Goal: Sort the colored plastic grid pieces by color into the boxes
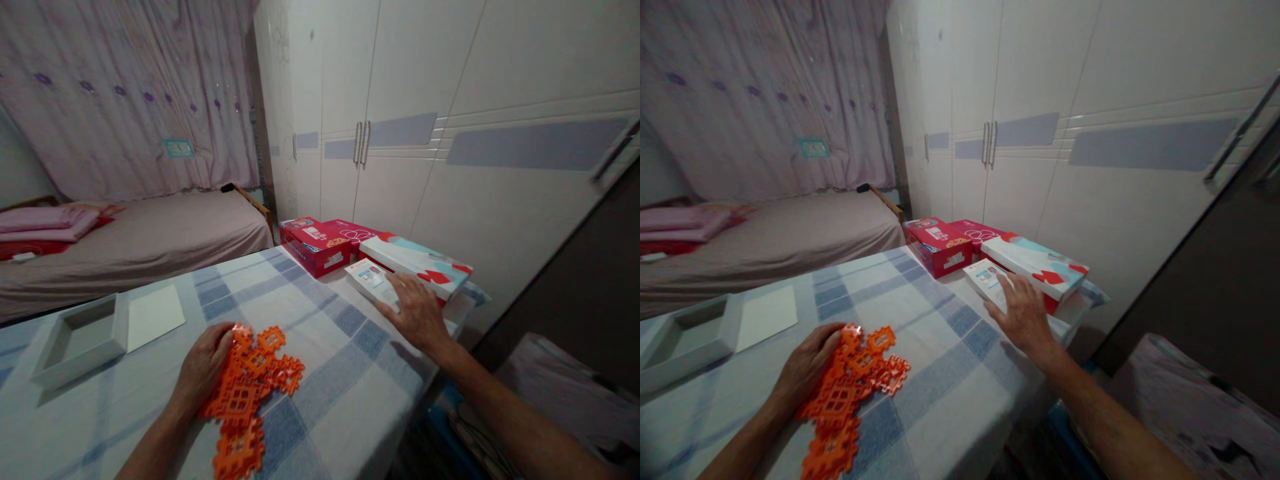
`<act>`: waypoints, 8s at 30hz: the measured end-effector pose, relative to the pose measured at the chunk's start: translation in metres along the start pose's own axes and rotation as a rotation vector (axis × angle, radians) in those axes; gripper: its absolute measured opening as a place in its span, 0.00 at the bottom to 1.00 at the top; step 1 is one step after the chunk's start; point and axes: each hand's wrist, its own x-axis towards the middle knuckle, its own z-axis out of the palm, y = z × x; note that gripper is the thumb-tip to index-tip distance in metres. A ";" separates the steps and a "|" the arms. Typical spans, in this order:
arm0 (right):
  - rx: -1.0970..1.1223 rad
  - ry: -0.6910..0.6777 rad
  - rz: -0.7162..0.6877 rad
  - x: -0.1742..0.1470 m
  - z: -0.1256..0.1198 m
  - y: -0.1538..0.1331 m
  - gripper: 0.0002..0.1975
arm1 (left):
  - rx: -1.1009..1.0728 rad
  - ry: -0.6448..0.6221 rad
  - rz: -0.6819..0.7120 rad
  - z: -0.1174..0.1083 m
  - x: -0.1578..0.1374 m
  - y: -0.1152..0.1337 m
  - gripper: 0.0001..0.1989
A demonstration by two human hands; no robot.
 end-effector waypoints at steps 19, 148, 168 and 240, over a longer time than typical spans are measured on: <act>-0.006 -0.297 0.019 0.014 0.036 0.029 0.21 | -0.005 0.008 -0.005 0.001 0.000 -0.001 0.20; 0.699 -0.278 0.229 -0.010 0.021 -0.011 0.22 | 0.099 0.073 -0.026 -0.026 -0.033 -0.020 0.23; 0.456 -0.255 -0.234 -0.017 0.021 -0.040 0.10 | 0.165 0.008 -0.052 -0.026 -0.031 -0.020 0.25; 1.096 -0.602 -0.517 0.026 0.038 -0.221 0.45 | -0.580 -0.076 -0.086 -0.018 -0.040 0.014 0.24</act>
